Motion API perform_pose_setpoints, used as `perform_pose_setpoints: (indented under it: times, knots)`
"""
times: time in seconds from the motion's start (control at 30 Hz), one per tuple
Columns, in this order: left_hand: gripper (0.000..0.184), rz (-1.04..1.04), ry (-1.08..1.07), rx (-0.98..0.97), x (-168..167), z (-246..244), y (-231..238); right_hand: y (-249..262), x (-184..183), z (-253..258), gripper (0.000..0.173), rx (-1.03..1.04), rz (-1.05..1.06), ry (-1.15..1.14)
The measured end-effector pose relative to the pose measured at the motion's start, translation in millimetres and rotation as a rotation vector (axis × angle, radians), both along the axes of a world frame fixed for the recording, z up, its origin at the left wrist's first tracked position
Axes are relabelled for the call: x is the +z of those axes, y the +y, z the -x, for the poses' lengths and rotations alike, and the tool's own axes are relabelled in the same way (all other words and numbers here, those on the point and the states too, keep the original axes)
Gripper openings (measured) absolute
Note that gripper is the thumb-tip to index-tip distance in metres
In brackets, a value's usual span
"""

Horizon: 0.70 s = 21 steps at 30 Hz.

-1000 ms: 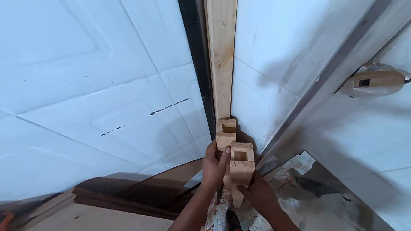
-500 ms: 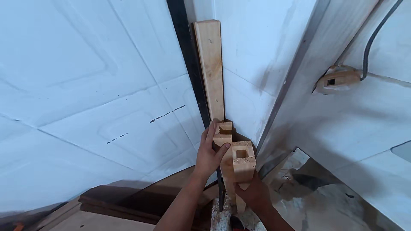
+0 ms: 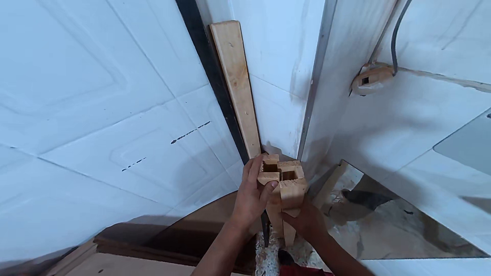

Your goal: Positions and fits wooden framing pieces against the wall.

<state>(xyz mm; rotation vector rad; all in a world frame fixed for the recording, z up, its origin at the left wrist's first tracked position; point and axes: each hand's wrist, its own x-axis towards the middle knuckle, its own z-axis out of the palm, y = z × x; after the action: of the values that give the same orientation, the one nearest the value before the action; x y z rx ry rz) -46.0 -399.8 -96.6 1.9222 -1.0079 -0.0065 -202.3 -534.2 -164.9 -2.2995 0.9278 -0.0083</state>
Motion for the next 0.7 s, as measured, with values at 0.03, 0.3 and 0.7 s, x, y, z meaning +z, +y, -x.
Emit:
perform_pose_setpoints:
  times: [0.03, 0.3, 0.7]
  knots:
    - [0.073, 0.019, 0.01, 0.032, -1.4, 2.9, 0.7, -2.2, 3.7, -1.7, 0.105, 0.016, -0.006, 0.01]
    - [0.061, 0.158, -0.013, 0.264, -9.4, 27.0, 14.6, -21.6, 3.1, -17.9, 0.089, 0.272, -0.012, -0.022]
    - [0.057, 0.01, 0.049, 0.105, 8.9, -26.8, 8.6, -17.6, 11.8, -52.3, 0.088, 0.136, -0.014, -0.119]
